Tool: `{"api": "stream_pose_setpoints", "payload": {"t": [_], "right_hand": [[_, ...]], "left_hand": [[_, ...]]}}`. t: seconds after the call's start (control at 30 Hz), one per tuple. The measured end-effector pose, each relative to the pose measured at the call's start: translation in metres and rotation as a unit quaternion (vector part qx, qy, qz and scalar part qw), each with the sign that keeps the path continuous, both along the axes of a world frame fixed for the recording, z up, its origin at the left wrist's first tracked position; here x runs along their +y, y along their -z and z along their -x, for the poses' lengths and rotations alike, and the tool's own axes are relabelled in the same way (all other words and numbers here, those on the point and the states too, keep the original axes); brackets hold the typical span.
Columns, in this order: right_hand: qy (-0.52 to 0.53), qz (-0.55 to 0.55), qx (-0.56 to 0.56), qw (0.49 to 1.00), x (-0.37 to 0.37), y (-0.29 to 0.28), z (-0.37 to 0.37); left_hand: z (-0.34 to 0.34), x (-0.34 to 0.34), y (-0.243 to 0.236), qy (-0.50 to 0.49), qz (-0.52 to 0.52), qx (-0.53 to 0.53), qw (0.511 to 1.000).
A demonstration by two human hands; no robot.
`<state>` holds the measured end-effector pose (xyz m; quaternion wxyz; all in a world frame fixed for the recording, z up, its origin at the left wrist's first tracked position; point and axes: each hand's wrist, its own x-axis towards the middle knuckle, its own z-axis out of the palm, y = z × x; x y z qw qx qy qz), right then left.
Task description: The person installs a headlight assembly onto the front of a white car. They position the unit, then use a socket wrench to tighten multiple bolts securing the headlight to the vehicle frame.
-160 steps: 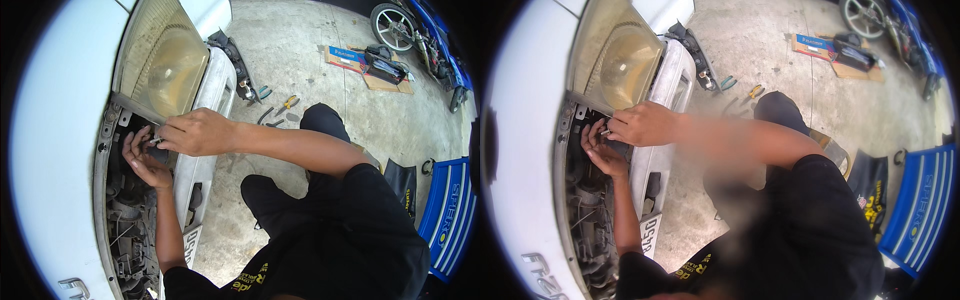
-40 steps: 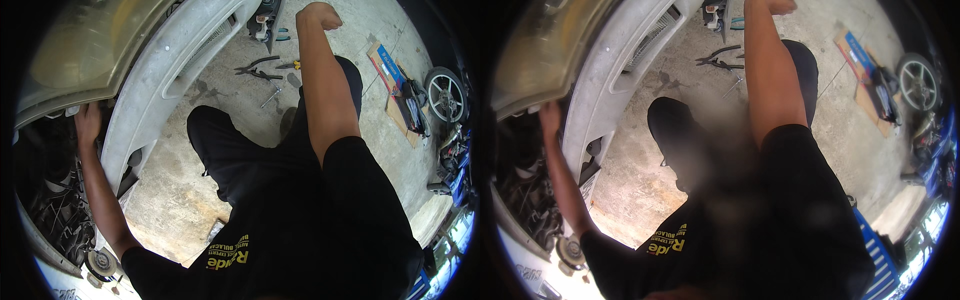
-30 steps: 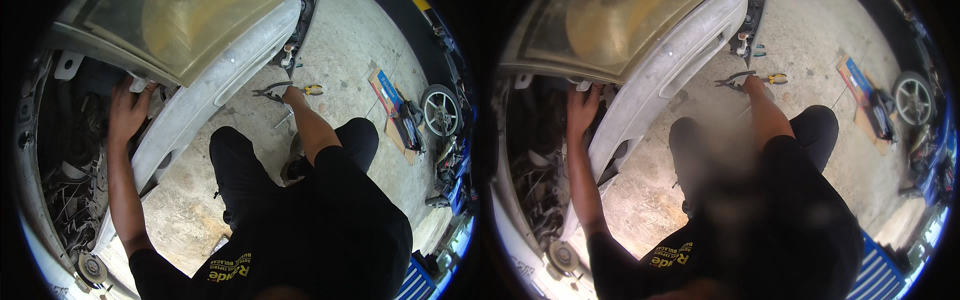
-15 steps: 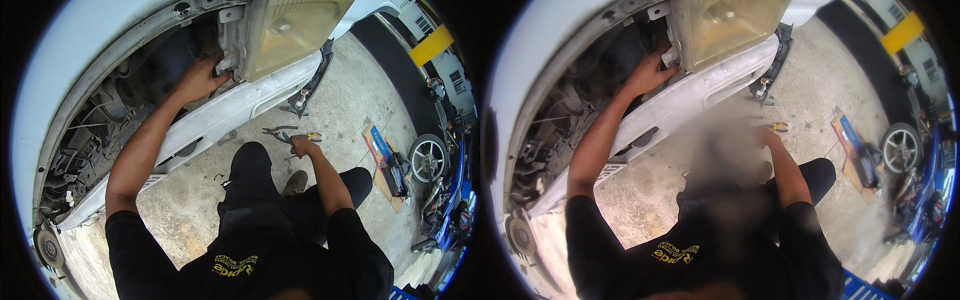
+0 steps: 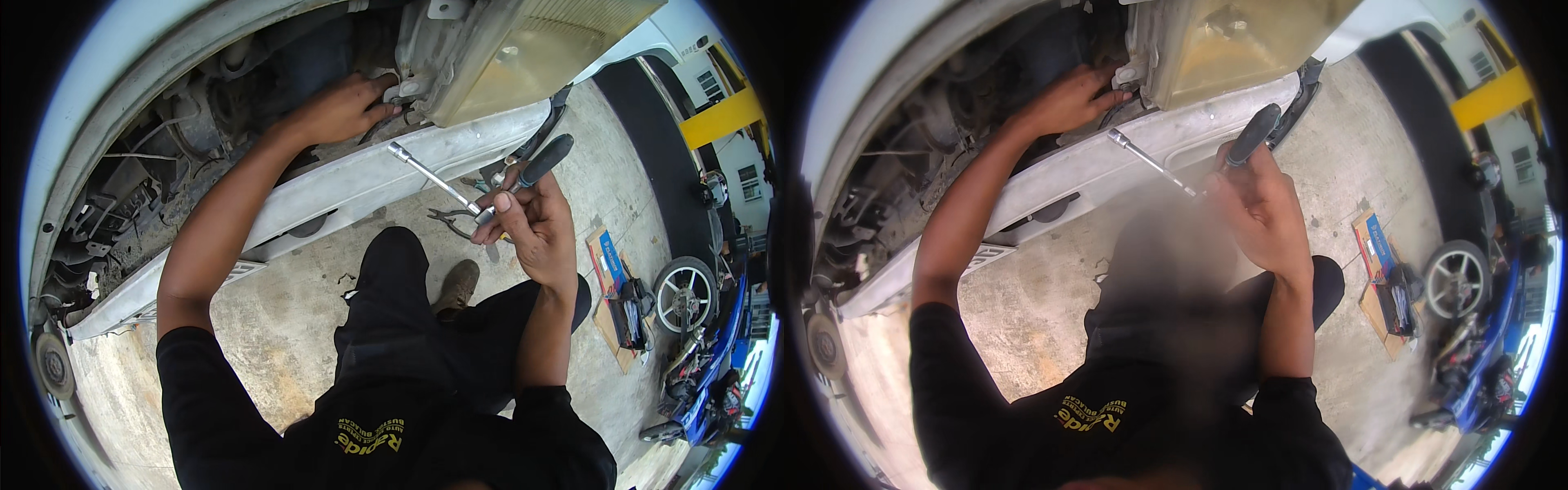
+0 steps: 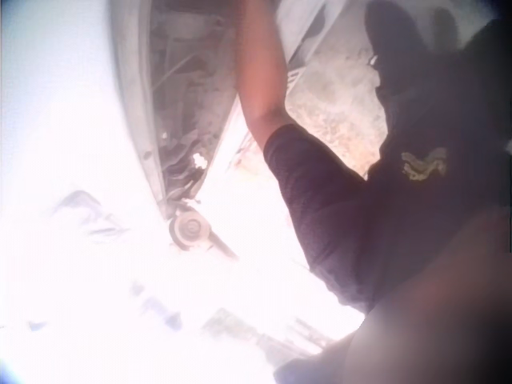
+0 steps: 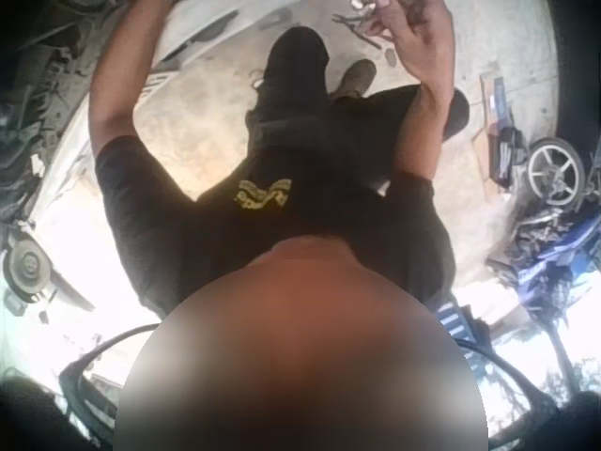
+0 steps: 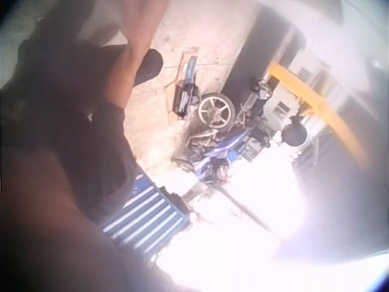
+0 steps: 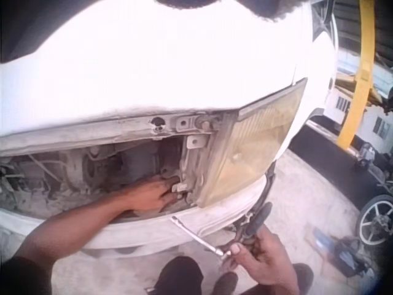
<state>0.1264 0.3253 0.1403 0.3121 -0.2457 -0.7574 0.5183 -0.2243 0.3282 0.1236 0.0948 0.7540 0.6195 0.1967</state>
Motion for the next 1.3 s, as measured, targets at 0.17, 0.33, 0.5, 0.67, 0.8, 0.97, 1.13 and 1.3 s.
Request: {"api": "stream_pose_setpoints", "payload": {"t": [0.17,0.33,0.5,0.67,0.8,0.97,1.13,1.3], "right_hand": [[0.118,-0.117,-0.056,0.985,-0.002,0.023,0.049],[0.135,-0.193,-0.106,0.966,-0.010,0.025,0.064],[0.100,-0.336,-0.178,0.919,-0.016,0.014,0.063],[0.052,-0.473,-0.146,0.867,-0.017,0.005,0.065],[0.086,-0.402,-0.213,0.887,-0.018,0.014,0.067],[0.121,-0.328,-0.161,0.923,-0.023,0.033,0.077],[0.181,0.300,0.218,0.911,-0.018,0.043,0.085],[0.165,0.343,0.223,0.897,-0.009,0.044,0.079]], "left_hand": [[-0.001,0.001,0.001,0.032,-0.078,-0.016,0.996],[-0.002,-0.003,0.003,0.006,-0.056,-0.037,0.998],[-0.003,-0.005,-0.002,-0.002,-0.052,-0.020,0.998],[-0.001,-0.003,0.001,0.001,-0.051,-0.028,0.998],[-0.001,-0.002,0.006,0.002,-0.087,-0.003,0.996],[-0.001,0.000,0.004,0.015,-0.069,-0.014,0.997],[-0.002,-0.004,-0.002,0.014,-0.062,0.005,0.998],[-0.010,-0.013,-0.003,-0.047,-0.092,-0.010,0.995]]}}
